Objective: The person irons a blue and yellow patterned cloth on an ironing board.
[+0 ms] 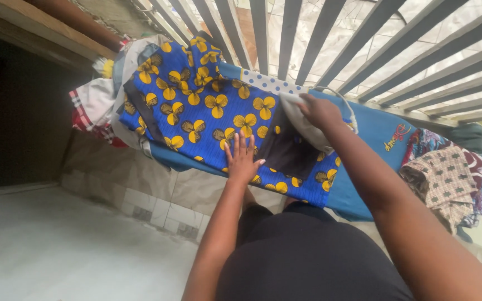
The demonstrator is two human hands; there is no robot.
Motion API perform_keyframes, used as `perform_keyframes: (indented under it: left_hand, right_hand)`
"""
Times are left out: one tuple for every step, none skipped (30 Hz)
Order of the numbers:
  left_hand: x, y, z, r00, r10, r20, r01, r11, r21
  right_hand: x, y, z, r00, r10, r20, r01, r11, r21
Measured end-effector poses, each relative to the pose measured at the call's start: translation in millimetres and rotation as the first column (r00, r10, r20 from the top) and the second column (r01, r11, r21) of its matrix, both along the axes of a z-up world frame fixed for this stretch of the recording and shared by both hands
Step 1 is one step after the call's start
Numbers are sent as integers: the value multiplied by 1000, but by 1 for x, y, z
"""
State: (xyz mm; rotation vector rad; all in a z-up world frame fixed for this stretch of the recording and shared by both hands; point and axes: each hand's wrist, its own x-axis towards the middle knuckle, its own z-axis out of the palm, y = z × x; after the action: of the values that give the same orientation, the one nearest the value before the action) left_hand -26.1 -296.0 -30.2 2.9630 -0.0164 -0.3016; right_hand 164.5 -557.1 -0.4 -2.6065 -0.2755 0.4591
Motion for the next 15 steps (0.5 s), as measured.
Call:
perform_keyframes:
  left_hand:
    - [0, -1, 2, 1000, 0, -3, 0, 1000, -2]
    - [1, 0, 2, 1000, -5, -4, 5, 1000, -5]
    - [-1, 0, 1, 1000, -2, 8, 2, 1000, -9]
    - [-2, 0, 1, 1000, 1, 19, -1, 1000, -13]
    - [-1, 0, 0, 1000, -5, 16, 5, 1000, -15]
    - [-1, 0, 0, 1000, -4, 16, 4, 1000, -24]
    - [-1, 1, 1, 1000, -1, 15, 2, 999, -32]
    - [-3, 0, 0, 1000, -6, 11, 6, 999, -33]
    - [-2, 1, 0, 1000, -3, 7, 3, 1000, -30]
    - [-2, 1, 0, 1000, 0, 4, 0, 1000, -27]
    - [-1, 2, 1, 1000, -4, 6, 5, 1000, -28]
    - [-1, 2, 2, 1000, -1, -7, 0, 1000, -27]
    - [0, 1, 2, 1000, 4, -18, -4, 1000, -27]
    - [2, 1, 4, 1000, 0, -16, 0, 1000, -29]
    - [1, 1, 6, 1000, 0, -9, 0, 1000, -22]
  right_hand:
    - [-3, -10, -5, 1000, -8, 13, 8, 999, -31]
    - [-6, -20, -5, 1000, -12, 12, 13, 999, -34]
    - [-12, -30, -5, 999, -50, 12, 51, 998, -44]
    - [-18, -40, -5, 996, -88, 12, 89, 995, -54]
    - [-22, -51, -9, 996, -94, 9, 95, 994, -56]
    - [-26, -61, -12, 991, -134, 12, 134, 990, -53]
    - [-31, -72, -15, 985, -172, 15, 172, 984, -50]
    - [-40, -80, -15, 984, -176, 11, 176, 983, -51]
    - [-46, -87, -13, 976, -218, 8, 218, 973, -70]
    - [-53, -95, -12, 966, -259, 6, 258, 962, -89]
    - [-61, -100, -14, 965, -263, 7, 263, 961, -90]
    - [-70, -105, -16, 956, -291, 28, 292, 954, -75]
    - [-77, -111, -18, 947, -317, 49, 320, 945, -61]
    - [-82, -116, -22, 946, -321, 52, 324, 944, -63]
    - [-90, -121, -27, 936, -345, 74, 348, 937, -40]
